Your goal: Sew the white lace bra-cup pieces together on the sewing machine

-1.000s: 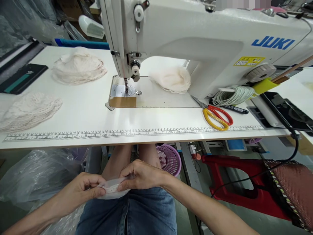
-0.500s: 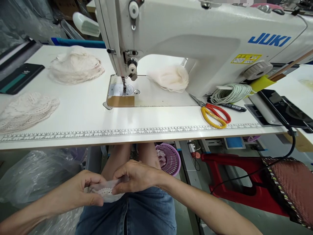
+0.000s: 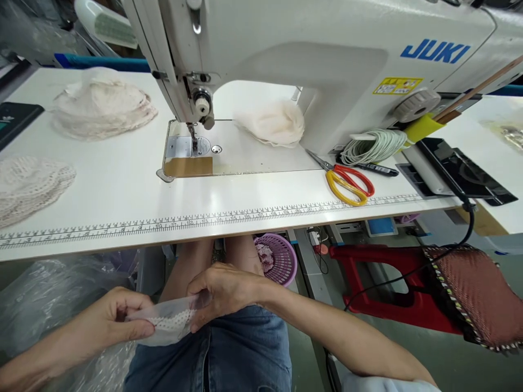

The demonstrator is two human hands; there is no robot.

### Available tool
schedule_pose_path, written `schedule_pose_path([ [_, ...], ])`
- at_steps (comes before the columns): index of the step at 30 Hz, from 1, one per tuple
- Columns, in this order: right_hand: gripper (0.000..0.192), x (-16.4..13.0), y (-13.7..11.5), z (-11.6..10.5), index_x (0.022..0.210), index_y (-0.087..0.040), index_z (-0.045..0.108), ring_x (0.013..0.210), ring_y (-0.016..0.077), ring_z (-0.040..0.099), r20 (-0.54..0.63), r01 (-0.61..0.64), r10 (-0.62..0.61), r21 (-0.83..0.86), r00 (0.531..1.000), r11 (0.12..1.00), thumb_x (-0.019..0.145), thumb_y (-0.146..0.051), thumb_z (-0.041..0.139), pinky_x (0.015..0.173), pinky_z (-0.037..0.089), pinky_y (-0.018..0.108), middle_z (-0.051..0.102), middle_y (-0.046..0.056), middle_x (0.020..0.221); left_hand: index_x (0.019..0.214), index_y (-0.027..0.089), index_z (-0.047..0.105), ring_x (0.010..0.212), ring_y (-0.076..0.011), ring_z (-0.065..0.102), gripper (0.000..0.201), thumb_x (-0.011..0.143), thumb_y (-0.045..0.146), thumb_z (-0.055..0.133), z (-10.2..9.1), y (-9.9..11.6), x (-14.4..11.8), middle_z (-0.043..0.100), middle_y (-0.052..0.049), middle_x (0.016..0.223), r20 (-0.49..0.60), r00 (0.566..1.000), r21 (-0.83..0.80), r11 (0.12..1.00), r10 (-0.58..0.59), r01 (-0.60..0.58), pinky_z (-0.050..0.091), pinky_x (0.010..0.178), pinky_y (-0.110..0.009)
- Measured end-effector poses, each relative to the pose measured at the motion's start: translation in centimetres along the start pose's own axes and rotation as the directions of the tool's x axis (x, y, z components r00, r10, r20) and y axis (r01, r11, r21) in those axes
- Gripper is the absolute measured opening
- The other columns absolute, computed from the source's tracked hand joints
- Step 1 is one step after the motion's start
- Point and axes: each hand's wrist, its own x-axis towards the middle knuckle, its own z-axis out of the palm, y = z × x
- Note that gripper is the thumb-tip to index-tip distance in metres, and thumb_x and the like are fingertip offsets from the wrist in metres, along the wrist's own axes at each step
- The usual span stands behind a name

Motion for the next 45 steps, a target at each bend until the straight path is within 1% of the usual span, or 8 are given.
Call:
schedule_pose_path([
  [10,0.025,0.4,0.8,-0.3,0.089,-0.010,0.067,0.069,0.0107,0.060,0.053,0.020,-0.028,0.141,0.998,0.990,0.081,-0.033,0.063,0.058,0.041,0.016,0.066,0.001,0.080,0.062,0.015,0.059,0.056,-0.0093,0.030,0.024,0.073,0.036,0.062,-0.7,-1.2,-0.3,0.038,0.006,0.057,-0.007,0.999,0.080,0.996,0.044,-0.043,0.020,0.052,-0.021],
  [14,0.011,0.7,-0.7,0.6,0.088,-0.011,0.065,0.080,0.0169,0.059,-0.106,-0.081,0.052,-0.287,0.993,0.955,0.083,-0.020,0.062,0.072,0.044,0.026,0.065,0.005,0.083,0.062,0.016,0.050,0.056,-0.0092,0.029,0.030,0.078,0.039,0.056,-0.5,-2.2,-0.3,0.036,0.007,0.058,-0.055,0.995,0.129,0.989,0.087,-0.079,0.021,0.051,-0.020],
  [20,0.055,2.8,-3.0,7.5,0.115,-0.006,0.052,0.094,0.0294,0.052,-0.457,-0.041,-0.355,-0.658,0.815,0.752,0.080,-0.048,0.057,0.077,0.045,0.042,0.060,0.018,0.107,0.069,0.018,0.043,0.057,-0.0088,0.037,0.043,0.071,0.057,0.062,1.1,-1.2,-0.3,0.041,0.007,0.062,-0.370,0.927,-0.324,0.929,0.052,-0.182,0.032,0.053,-0.019],
  [23,0.029,4.3,-2.7,9.0,0.108,-0.007,0.056,0.092,0.0279,0.054,-0.514,-0.074,-0.395,-0.674,0.762,0.735,0.088,-0.027,0.048,0.076,0.045,0.039,0.061,0.018,0.105,0.074,0.019,0.049,0.062,-0.0111,0.048,0.045,0.062,0.057,0.070,1.4,-0.1,-1.0,0.050,0.005,0.066,-0.434,0.898,-0.503,0.846,-0.071,-0.176,0.041,0.058,-0.021],
  [30,0.022,4.4,-0.8,5.2,0.082,-0.012,0.064,0.066,0.0147,0.055,-0.407,0.098,-0.097,-0.019,0.908,0.995,0.089,-0.023,0.046,0.061,0.042,0.023,0.063,0.004,0.073,0.080,0.019,0.054,0.082,-0.0218,0.060,0.042,0.077,0.061,0.053,-0.3,-2.2,-3.1,0.062,-0.004,0.081,-0.370,0.928,-0.284,0.957,-0.052,-0.059,0.048,0.074,-0.031],
  [34,0.038,3.8,0.0,4.6,0.069,-0.012,0.061,0.059,0.0103,0.045,-0.304,0.001,0.173,0.496,0.937,0.868,0.077,-0.048,0.062,0.054,0.036,0.020,0.051,-0.001,0.062,0.112,0.025,0.050,0.103,-0.0247,0.052,0.047,0.073,0.047,0.064,-1.0,-2.8,-2.9,0.058,-0.006,0.112,-0.518,0.838,0.144,0.983,0.172,-0.113,0.041,0.083,-0.030],
  [38,0.039,2.9,0.1,4.5,0.073,-0.011,0.062,0.059,0.0085,0.041,-0.251,0.001,0.200,0.624,0.947,0.781,0.070,-0.049,0.069,0.055,0.034,0.019,0.048,-0.003,0.064,0.101,0.020,0.060,0.089,-0.0209,0.054,0.038,0.068,0.036,0.069,-0.3,-1.8,-1.4,0.063,-0.002,0.091,-0.295,0.934,0.126,0.977,0.203,-0.173,0.039,0.077,-0.025],
  [45,0.034,2.0,0.2,4.5,0.076,-0.011,0.068,0.060,0.0094,0.047,-0.190,-0.053,0.235,0.659,0.953,0.750,0.063,-0.041,0.076,0.058,0.037,0.020,0.056,-0.002,0.064,0.064,0.016,0.051,0.060,-0.0115,0.035,0.038,0.086,0.047,0.044,0.9,-1.6,-0.9,0.037,0.005,0.061,-0.151,0.954,0.083,0.965,0.260,-0.250,0.024,0.054,-0.021],
])
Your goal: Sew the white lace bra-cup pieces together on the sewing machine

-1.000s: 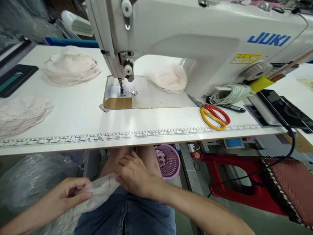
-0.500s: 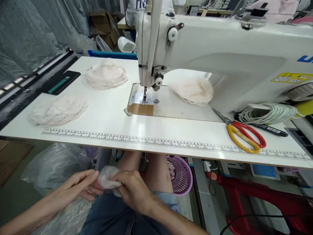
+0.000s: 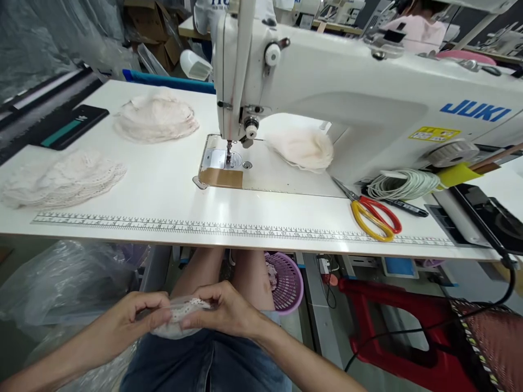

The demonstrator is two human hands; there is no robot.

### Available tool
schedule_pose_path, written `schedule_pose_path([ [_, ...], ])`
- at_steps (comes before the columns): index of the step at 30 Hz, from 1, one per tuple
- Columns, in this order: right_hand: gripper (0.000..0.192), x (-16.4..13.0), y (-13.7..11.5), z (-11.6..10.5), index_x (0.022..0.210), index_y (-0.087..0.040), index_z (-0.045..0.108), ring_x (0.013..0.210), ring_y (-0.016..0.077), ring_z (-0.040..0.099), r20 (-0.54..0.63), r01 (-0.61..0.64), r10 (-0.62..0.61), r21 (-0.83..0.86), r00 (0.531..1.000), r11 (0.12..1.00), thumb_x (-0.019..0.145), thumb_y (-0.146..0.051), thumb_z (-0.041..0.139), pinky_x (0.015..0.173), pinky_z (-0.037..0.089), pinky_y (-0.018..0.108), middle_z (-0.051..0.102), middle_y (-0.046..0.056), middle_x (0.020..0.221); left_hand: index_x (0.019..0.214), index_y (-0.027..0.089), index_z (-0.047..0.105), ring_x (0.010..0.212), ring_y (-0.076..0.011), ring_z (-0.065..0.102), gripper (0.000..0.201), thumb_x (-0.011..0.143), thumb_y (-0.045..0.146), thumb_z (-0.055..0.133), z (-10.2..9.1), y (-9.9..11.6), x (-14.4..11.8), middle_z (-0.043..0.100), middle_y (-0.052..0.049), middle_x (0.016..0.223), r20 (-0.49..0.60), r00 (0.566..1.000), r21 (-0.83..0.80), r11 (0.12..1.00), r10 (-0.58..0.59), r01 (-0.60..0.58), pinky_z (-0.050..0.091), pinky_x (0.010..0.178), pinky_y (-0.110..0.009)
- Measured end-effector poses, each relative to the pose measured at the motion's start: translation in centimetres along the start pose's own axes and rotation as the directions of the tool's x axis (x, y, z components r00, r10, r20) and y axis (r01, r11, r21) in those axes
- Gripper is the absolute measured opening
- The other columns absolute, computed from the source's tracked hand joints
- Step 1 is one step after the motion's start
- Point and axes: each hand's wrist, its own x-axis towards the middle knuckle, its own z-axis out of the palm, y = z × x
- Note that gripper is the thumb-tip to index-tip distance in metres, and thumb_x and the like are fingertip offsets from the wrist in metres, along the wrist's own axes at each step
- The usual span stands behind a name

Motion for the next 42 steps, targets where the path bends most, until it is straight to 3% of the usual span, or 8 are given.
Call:
schedule_pose_path([
  [5,0.034,0.4,0.2,-0.1,0.071,-0.012,0.071,0.061,0.0109,0.053,-0.017,-0.067,0.068,0.068,0.998,0.995,0.060,-0.043,0.077,0.061,0.042,0.023,0.061,0.000,0.064,0.064,0.017,0.049,0.063,-0.0122,0.035,0.041,0.089,0.048,0.037,-0.5,-0.4,-0.7,0.038,0.003,0.067,0.028,0.999,-0.046,0.999,0.019,-0.018,0.027,0.057,-0.022],
  [10,0.029,0.1,0.3,-1.1,0.074,-0.013,0.073,0.062,0.0098,0.054,-0.016,-0.111,0.115,0.165,0.993,0.980,0.059,-0.037,0.079,0.064,0.043,0.022,0.064,0.000,0.068,0.071,0.017,0.057,0.069,-0.0134,0.043,0.022,0.073,0.037,0.066,-0.7,-0.5,-0.5,0.046,0.004,0.071,0.060,0.998,0.092,0.996,-0.029,0.024,0.030,0.063,-0.020],
  [16,0.031,-0.2,0.3,-1.6,0.079,-0.014,0.074,0.062,0.0106,0.056,0.039,-0.155,0.152,0.096,0.988,0.983,0.058,-0.035,0.080,0.064,0.045,0.023,0.065,0.000,0.068,0.065,0.017,0.063,0.072,-0.0135,0.049,0.017,0.077,0.029,0.060,-0.3,0.0,-0.2,0.050,0.002,0.076,0.072,0.997,0.002,1.000,-0.018,0.018,0.034,0.066,-0.020],
  [19,0.032,-0.1,0.4,-1.5,0.080,-0.014,0.074,0.064,0.0118,0.057,0.065,-0.153,0.148,0.083,0.987,0.985,0.058,-0.037,0.079,0.066,0.047,0.024,0.066,0.001,0.069,0.064,0.017,0.065,0.066,-0.0132,0.047,0.025,0.081,0.030,0.053,-0.3,-0.1,-0.2,0.051,0.003,0.068,0.096,0.995,-0.013,0.999,-0.040,0.041,0.032,0.061,-0.020],
  [22,0.031,0.1,0.5,-1.4,0.077,-0.013,0.073,0.064,0.0122,0.058,0.045,-0.167,0.164,0.093,0.985,0.981,0.057,-0.036,0.080,0.066,0.047,0.025,0.066,0.001,0.070,0.065,0.016,0.067,0.059,-0.0120,0.039,0.033,0.084,0.036,0.047,-0.4,-0.4,-0.4,0.045,0.004,0.057,0.090,0.993,0.020,0.997,-0.074,0.072,0.026,0.055,-0.020],
  [28,0.027,0.0,0.2,-1.5,0.071,-0.013,0.071,0.063,0.0113,0.057,0.004,-0.185,0.186,0.111,0.983,0.976,0.056,-0.033,0.081,0.064,0.045,0.023,0.065,0.000,0.069,0.069,0.016,0.070,0.057,-0.0107,0.040,0.020,0.075,0.031,0.058,-0.6,-0.2,-0.6,0.050,0.005,0.057,0.082,0.985,-0.039,0.987,-0.150,0.153,0.026,0.053,-0.019],
  [36,0.026,-0.2,0.7,-2.3,0.068,-0.012,0.069,0.062,0.0094,0.056,-0.065,-0.181,0.190,0.119,0.980,0.976,0.059,-0.033,0.081,0.062,0.043,0.021,0.064,-0.001,0.067,0.067,0.013,0.070,0.051,-0.0096,0.035,0.025,0.073,0.034,0.059,-0.6,-1.2,-0.3,0.044,0.005,0.051,0.056,0.977,-0.027,0.978,-0.206,0.207,0.022,0.049,-0.020],
  [42,0.025,-0.2,0.4,-1.9,0.070,-0.013,0.069,0.062,0.0093,0.056,-0.040,-0.185,0.192,0.138,0.981,0.973,0.056,-0.030,0.082,0.062,0.043,0.021,0.064,-0.001,0.067,0.079,0.017,0.073,0.070,-0.0157,0.055,0.019,0.072,0.028,0.059,-1.1,-0.5,-0.6,0.066,0.000,0.072,0.131,0.978,-0.054,0.984,-0.159,0.168,0.036,0.062,-0.019],
])
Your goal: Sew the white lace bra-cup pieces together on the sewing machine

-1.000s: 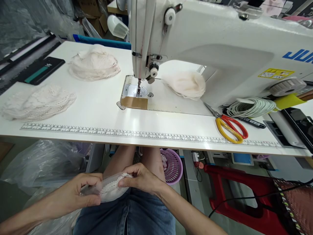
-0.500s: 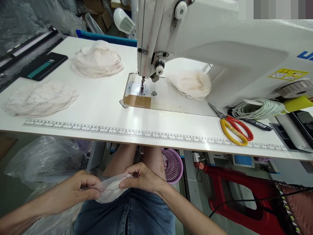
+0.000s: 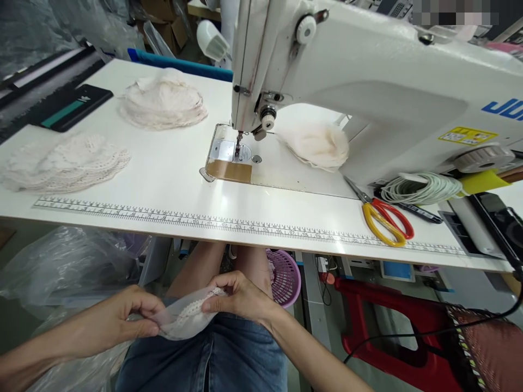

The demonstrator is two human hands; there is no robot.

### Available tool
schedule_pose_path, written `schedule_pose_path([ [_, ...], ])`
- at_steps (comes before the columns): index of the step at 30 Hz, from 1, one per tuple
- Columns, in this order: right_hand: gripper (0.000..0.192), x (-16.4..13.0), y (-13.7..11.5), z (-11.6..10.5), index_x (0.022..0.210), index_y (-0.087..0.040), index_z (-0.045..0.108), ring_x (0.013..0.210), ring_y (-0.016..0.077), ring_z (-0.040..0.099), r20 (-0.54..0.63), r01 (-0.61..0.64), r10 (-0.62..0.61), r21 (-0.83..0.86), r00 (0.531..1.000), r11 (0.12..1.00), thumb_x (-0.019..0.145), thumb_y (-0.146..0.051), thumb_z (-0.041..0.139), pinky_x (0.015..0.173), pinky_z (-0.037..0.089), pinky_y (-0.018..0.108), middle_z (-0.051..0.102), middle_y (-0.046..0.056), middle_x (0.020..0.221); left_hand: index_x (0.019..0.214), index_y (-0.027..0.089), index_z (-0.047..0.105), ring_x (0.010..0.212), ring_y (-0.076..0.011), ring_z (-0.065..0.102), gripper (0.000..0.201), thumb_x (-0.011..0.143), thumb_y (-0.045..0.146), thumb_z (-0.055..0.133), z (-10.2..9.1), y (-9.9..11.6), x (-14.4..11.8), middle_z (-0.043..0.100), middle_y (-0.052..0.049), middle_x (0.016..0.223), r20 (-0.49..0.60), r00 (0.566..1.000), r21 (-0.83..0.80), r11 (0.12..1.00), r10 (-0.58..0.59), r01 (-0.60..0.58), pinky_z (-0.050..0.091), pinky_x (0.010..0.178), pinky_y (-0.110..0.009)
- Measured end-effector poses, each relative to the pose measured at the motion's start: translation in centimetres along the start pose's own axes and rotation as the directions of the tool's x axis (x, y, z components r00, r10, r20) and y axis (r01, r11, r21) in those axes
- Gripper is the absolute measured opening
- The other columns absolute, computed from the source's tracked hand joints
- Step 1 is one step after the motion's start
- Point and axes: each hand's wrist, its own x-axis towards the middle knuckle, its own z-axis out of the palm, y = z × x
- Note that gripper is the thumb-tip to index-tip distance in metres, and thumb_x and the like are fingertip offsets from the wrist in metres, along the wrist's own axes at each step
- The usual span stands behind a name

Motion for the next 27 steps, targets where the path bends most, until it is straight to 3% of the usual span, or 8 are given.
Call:
schedule_pose_path([
  [3,0.028,0.1,-0.4,0.7,0.074,-0.013,0.070,0.063,0.0106,0.056,0.047,0.028,-0.026,-0.032,0.999,0.999,0.057,-0.033,0.081,0.064,0.044,0.023,0.064,-0.001,0.068,0.081,0.016,0.069,0.069,-0.0149,0.053,0.017,0.069,0.028,0.062,0.4,0.5,0.6,0.063,0.001,0.072,0.020,1.000,-0.010,1.000,0.012,-0.012,0.035,0.061,-0.019],
  [5,0.028,0.1,-0.6,1.1,0.074,-0.013,0.070,0.063,0.0102,0.054,0.049,0.047,-0.045,-0.046,0.998,0.998,0.059,-0.035,0.080,0.063,0.042,0.022,0.062,-0.001,0.067,0.063,0.015,0.060,0.054,-0.0096,0.039,0.016,0.068,0.030,0.064,0.9,0.6,1.3,0.045,0.006,0.055,-0.041,0.999,0.024,1.000,0.006,-0.005,0.025,0.050,-0.018],
  [8,0.028,-0.1,-0.8,1.2,0.073,-0.013,0.069,0.062,0.0090,0.052,0.014,0.053,-0.053,-0.061,0.999,0.997,0.060,-0.035,0.080,0.061,0.040,0.020,0.060,-0.002,0.066,0.049,0.018,0.038,0.049,-0.0075,0.021,0.032,0.069,0.030,0.060,1.7,0.3,2.1,0.023,0.009,0.050,-0.155,0.988,0.101,0.995,0.004,0.012,0.013,0.045,-0.022],
  [15,0.030,-0.5,-1.3,0.7,0.074,-0.012,0.065,0.061,0.0077,0.051,0.055,-0.001,0.003,-0.046,0.998,0.999,0.061,-0.035,0.079,0.062,0.040,0.021,0.060,-0.002,0.069,0.052,0.017,0.045,0.052,-0.0092,0.024,0.024,0.069,0.032,0.056,1.5,-0.4,1.5,0.026,0.007,0.052,-0.126,0.992,0.100,0.994,-0.018,0.031,0.014,0.048,-0.024],
  [18,0.029,-0.4,-1.5,0.9,0.073,-0.011,0.063,0.061,0.0074,0.049,0.052,0.036,-0.032,-0.077,0.998,0.996,0.062,-0.034,0.078,0.060,0.038,0.020,0.059,-0.002,0.068,0.054,0.017,0.047,0.053,-0.0095,0.025,0.021,0.067,0.030,0.055,1.3,-0.1,1.2,0.028,0.007,0.053,-0.121,0.992,0.123,0.991,-0.034,0.049,0.015,0.049,-0.023],
  [23,0.024,-0.6,-1.7,1.3,0.074,-0.011,0.063,0.062,0.0077,0.048,0.020,0.139,-0.138,-0.193,0.990,0.971,0.066,-0.030,0.076,0.059,0.037,0.019,0.057,-0.002,0.067,0.056,0.018,0.043,0.056,-0.0097,0.026,0.027,0.067,0.035,0.061,1.5,0.5,1.6,0.029,0.007,0.057,-0.080,0.996,0.123,0.992,0.029,-0.019,0.017,0.050,-0.022],
  [27,0.018,-0.9,-1.8,1.3,0.077,-0.012,0.063,0.064,0.0083,0.049,0.046,0.170,-0.164,-0.213,0.985,0.962,0.070,-0.025,0.072,0.060,0.038,0.019,0.057,-0.001,0.070,0.052,0.019,0.039,0.052,-0.0091,0.023,0.030,0.071,0.035,0.056,1.8,0.5,1.9,0.026,0.007,0.053,-0.119,0.992,0.125,0.992,0.029,-0.014,0.015,0.048,-0.023],
])
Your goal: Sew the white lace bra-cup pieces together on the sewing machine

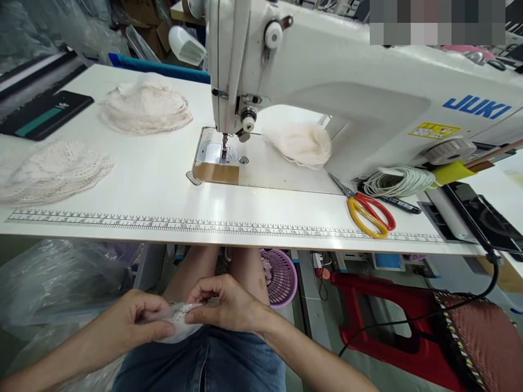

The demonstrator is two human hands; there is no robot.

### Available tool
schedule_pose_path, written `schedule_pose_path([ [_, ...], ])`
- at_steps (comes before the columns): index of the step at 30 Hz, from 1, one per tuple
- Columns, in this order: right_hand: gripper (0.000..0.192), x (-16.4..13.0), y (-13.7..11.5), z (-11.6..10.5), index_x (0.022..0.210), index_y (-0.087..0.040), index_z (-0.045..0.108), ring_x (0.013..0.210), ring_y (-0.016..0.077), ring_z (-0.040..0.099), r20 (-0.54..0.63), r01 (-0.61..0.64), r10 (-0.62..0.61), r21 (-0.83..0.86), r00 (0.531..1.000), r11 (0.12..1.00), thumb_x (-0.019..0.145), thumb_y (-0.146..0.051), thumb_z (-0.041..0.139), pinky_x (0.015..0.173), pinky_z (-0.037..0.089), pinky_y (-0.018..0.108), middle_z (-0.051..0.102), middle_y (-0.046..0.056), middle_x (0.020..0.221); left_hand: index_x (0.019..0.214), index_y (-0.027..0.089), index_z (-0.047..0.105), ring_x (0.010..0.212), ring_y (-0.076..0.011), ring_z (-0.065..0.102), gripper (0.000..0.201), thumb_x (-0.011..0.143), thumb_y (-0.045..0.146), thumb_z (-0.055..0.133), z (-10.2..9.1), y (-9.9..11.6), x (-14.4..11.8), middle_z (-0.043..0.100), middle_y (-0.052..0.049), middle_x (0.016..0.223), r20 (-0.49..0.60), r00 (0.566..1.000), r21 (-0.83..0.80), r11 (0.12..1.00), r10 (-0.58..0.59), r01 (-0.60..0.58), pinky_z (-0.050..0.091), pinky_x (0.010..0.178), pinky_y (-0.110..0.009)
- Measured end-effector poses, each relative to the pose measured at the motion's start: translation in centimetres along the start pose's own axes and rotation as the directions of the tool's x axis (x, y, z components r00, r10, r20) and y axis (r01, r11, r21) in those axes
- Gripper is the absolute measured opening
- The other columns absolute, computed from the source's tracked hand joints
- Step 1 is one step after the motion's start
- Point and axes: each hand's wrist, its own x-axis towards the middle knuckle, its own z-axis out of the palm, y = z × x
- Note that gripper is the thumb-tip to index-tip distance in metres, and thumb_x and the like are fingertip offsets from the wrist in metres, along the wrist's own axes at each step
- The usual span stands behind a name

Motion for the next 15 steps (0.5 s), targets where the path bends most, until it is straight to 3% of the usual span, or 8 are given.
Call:
schedule_pose_path([
  [5,0.023,-0.05,-0.03,-0.09,0.085,-0.012,0.063,0.064,0.0088,0.046,0.068,0.014,-0.006,-0.123,0.998,0.992,0.071,-0.028,0.072,0.057,0.036,0.018,0.055,-0.002,0.070,0.053,0.018,0.042,0.053,-0.0096,0.026,0.030,0.074,0.035,0.054,0.12,0.01,-0.10,0.029,0.007,0.054,-0.022,0.999,0.038,0.999,0.030,-0.029,0.017,0.049,-0.023],
  [15,0.018,0.35,0.28,0.14,0.078,-0.010,0.063,0.058,0.0070,0.042,0.100,0.129,-0.106,-0.253,0.989,0.959,0.076,-0.028,0.067,0.051,0.033,0.015,0.053,-0.003,0.064,0.052,0.018,0.040,0.054,-0.0098,0.029,0.033,0.076,0.036,0.052,0.06,-0.58,-0.42,0.030,0.006,0.054,-0.046,0.998,0.086,0.996,0.033,-0.029,0.019,0.049,-0.022],
])
